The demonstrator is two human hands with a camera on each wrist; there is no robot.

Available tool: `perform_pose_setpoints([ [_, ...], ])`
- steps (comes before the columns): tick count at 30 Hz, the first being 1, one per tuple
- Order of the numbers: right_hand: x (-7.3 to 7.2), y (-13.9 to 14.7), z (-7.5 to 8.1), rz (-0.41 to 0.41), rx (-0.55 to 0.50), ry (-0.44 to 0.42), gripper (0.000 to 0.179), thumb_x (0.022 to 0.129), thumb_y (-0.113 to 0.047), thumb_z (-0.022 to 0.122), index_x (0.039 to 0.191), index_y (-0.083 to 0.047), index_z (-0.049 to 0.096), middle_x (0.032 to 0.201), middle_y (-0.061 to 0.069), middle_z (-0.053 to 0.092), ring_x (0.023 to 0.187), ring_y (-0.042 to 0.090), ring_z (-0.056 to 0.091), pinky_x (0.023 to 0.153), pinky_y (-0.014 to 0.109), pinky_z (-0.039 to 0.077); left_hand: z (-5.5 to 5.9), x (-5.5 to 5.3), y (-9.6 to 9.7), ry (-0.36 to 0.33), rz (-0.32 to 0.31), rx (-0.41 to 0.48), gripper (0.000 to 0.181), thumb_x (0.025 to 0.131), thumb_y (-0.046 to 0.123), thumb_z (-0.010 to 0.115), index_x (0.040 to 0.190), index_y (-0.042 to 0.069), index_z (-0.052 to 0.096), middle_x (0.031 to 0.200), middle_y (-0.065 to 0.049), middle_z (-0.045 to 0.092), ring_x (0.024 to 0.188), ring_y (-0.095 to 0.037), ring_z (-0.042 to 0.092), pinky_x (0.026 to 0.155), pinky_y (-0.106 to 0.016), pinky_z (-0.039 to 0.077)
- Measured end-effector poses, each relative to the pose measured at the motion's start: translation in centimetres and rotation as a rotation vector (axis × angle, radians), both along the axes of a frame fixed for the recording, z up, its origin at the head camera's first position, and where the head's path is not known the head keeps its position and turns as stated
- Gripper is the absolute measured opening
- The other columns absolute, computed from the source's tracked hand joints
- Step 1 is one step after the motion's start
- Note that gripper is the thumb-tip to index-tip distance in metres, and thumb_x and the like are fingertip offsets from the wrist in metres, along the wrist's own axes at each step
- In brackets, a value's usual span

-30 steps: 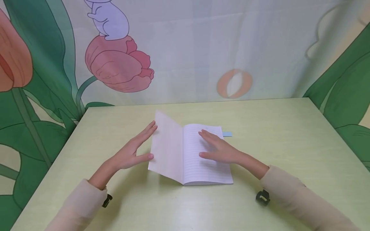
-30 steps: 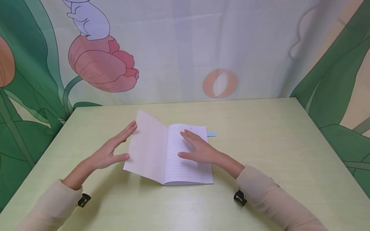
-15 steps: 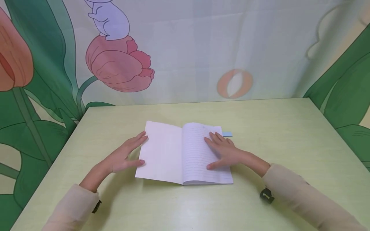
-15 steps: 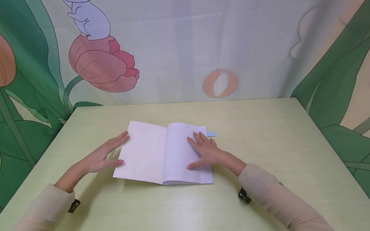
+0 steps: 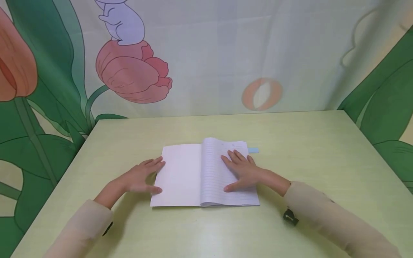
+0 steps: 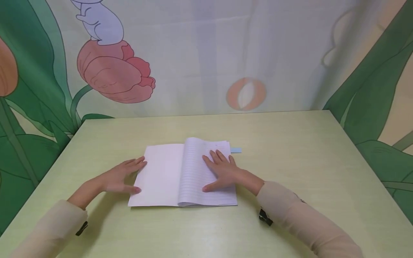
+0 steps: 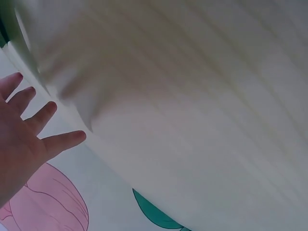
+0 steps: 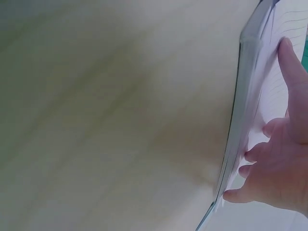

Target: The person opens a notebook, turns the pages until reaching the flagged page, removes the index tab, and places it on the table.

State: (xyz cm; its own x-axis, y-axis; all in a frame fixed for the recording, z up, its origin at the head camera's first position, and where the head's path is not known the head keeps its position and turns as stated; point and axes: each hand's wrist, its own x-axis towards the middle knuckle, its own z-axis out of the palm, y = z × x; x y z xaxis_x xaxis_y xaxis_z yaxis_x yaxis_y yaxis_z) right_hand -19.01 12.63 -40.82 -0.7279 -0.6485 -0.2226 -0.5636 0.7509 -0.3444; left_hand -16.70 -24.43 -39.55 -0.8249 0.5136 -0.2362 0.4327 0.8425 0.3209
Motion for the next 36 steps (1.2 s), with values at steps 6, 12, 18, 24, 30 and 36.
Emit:
perform_pose_setpoints([
  [6, 0.3, -1.4, 0.5, 0.013, 0.0, -0.013, 0.106, 0.074, -0.068, 0.055, 0.147, -0.012, 0.003, 0.15, 0.017, -0.003, 0.136, 0.033, -0.007, 0.099, 0.063, 0.003, 0.0, -0.2, 0.5, -0.043, 0.016, -0.014, 0.091, 0.078, 0.06, 0.057, 0.144, 0.006, 0.026, 0.149, -0.014, 0.018, 0.131, -0.041, 0.016, 0.097, -0.064, 0.016],
  [12, 0.4, -3.3, 0.8, 0.024, -0.022, -0.025, 0.102, 0.077, -0.067, 0.052, 0.147, -0.014, 0.001, 0.15, 0.016, -0.004, 0.136, 0.03, -0.006, 0.1, 0.062, 0.003, 0.0, -0.3, 0.9, -0.061, 0.049, 0.044, 0.083, 0.084, 0.058, 0.049, 0.144, 0.005, 0.025, 0.148, -0.016, 0.019, 0.131, -0.042, 0.017, 0.101, -0.056, 0.017],
  [18, 0.7, -5.3, 0.8, 0.039, -0.015, -0.019, 0.101, 0.077, -0.068, 0.051, 0.148, -0.016, 0.0, 0.151, 0.013, -0.005, 0.136, 0.03, -0.007, 0.101, 0.061, 0.005, 0.0, -0.4, 0.8, -0.099, 0.1, 0.126, 0.082, 0.088, 0.055, 0.046, 0.146, 0.007, 0.015, 0.149, -0.015, 0.017, 0.133, -0.04, 0.014, 0.103, -0.055, 0.014],
  [24, 1.2, -6.9, 0.9, 0.065, -0.021, -0.029, 0.097, 0.078, -0.065, 0.053, 0.148, -0.018, 0.003, 0.152, 0.011, -0.004, 0.137, 0.028, -0.009, 0.1, 0.061, 0.002, 0.2, -0.5, 0.8, -0.135, 0.095, 0.242, 0.08, 0.092, 0.048, 0.045, 0.146, 0.003, 0.007, 0.15, -0.014, 0.011, 0.134, -0.038, 0.011, 0.103, -0.054, 0.012],
  [30, 2.0, -8.0, 0.9, 0.109, -0.012, -0.028, 0.093, 0.079, -0.064, 0.052, 0.148, -0.02, 0.008, 0.152, 0.008, -0.002, 0.137, 0.027, -0.007, 0.099, 0.062, -0.001, 0.3, -0.5, 1.0, -0.151, 0.105, 0.298, 0.076, 0.093, 0.044, 0.044, 0.145, 0.001, 0.007, 0.149, -0.016, 0.014, 0.134, -0.038, 0.013, 0.103, -0.055, 0.012],
  [36, 3.2, -8.6, 1.1, 0.193, 0.089, -0.023, 0.084, 0.082, -0.065, 0.046, 0.147, -0.024, 0.014, 0.152, 0.004, 0.001, 0.137, 0.024, -0.006, 0.101, 0.06, -0.001, 0.3, -0.5, 1.1, -0.164, 0.109, 0.363, 0.073, 0.095, 0.04, 0.043, 0.146, 0.003, 0.006, 0.148, -0.017, 0.017, 0.134, -0.037, 0.014, 0.102, -0.056, 0.014],
])
